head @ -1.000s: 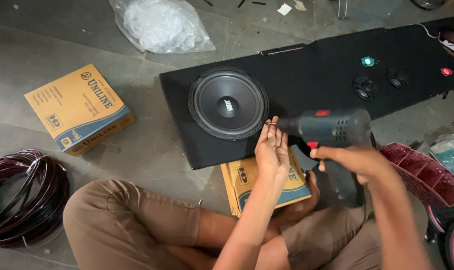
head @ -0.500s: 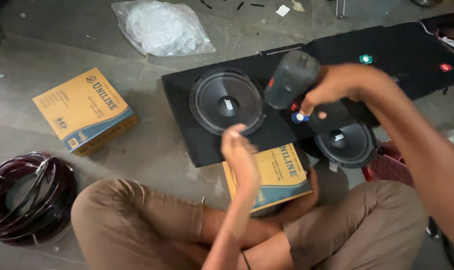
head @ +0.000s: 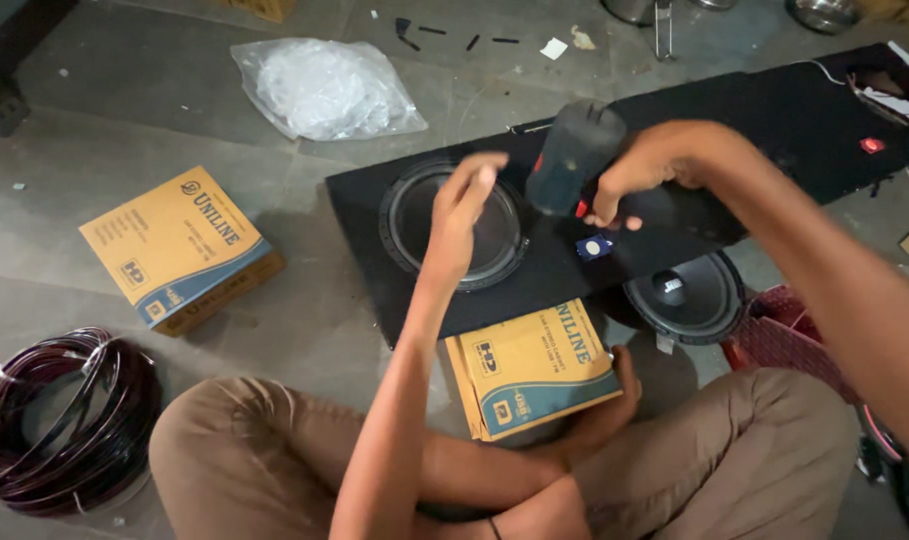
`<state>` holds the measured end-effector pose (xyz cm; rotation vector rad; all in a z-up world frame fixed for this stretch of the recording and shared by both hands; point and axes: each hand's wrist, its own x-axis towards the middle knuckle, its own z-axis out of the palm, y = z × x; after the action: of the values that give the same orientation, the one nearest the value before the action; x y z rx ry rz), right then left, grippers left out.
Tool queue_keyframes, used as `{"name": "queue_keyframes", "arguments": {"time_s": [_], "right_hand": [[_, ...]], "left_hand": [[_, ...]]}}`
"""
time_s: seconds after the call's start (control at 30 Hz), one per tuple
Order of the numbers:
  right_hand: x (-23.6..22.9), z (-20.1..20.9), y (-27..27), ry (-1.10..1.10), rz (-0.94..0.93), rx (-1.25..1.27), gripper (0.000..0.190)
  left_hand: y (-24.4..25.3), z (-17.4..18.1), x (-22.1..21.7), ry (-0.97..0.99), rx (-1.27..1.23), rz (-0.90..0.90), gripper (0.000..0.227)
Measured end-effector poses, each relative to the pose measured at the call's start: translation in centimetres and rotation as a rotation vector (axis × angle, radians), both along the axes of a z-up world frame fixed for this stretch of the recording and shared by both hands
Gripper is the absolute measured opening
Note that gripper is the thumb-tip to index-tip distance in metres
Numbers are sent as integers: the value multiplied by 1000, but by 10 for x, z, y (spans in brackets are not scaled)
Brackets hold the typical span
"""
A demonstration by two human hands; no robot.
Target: The person unpacks two speakers from plastic wrapping and places them into cutouts on a black panel. They then use a power drill to secure the speakers to the panel with screws.
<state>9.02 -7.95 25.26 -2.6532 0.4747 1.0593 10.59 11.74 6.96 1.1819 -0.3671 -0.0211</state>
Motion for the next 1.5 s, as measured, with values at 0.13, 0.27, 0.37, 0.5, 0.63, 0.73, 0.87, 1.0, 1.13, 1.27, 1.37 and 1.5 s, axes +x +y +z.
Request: {"name": "queue_keyframes", "arguments": {"time_s": [0.13, 0.27, 0.37, 0.5, 0.63, 0.73, 0.87, 1.0, 1.13, 1.27, 1.37, 1.5], "right_hand": [[-1, -6, -5, 27, -43, 50, 24], [9, -6, -4, 35, 88, -58, 23], [8, -13, -5, 30, 110, -38, 19], [1, -14, -5, 40, 14, -39, 16], [-4, -9, -2, 33, 26, -112, 17], [-6, -10, 0, 13, 15, -100, 17], [-7, -12, -3, -2, -18, -118, 18], [-10, -10, -3, -47, 32, -42, 21], [-9, -7, 5, -20, 9, -116, 19], [-9, -5, 9, -26, 21, -86, 21], [-9, -7, 4, -43, 9, -34, 19], [-8, -18, -9, -65, 45, -34, 25]], "left_hand": [[-39, 41, 32, -654, 205, -65, 52], [-60, 72, 36, -458, 99, -85, 48], [-58, 76, 26, -473, 58, -53, 45], [-60, 80, 20, -487, 103, -15, 46], [-63, 80, 20, -528, 106, -6, 47], [-63, 78, 19, -520, 117, 26, 48], [-64, 79, 18, -497, 112, 8, 49], [-63, 79, 16, -486, 117, 16, 50], [-61, 79, 17, -488, 115, 25, 51], [-61, 78, 19, -473, 139, 27, 52], [-63, 79, 17, -459, 125, 8, 51], [-59, 83, 11, -469, 135, 8, 52]]}}
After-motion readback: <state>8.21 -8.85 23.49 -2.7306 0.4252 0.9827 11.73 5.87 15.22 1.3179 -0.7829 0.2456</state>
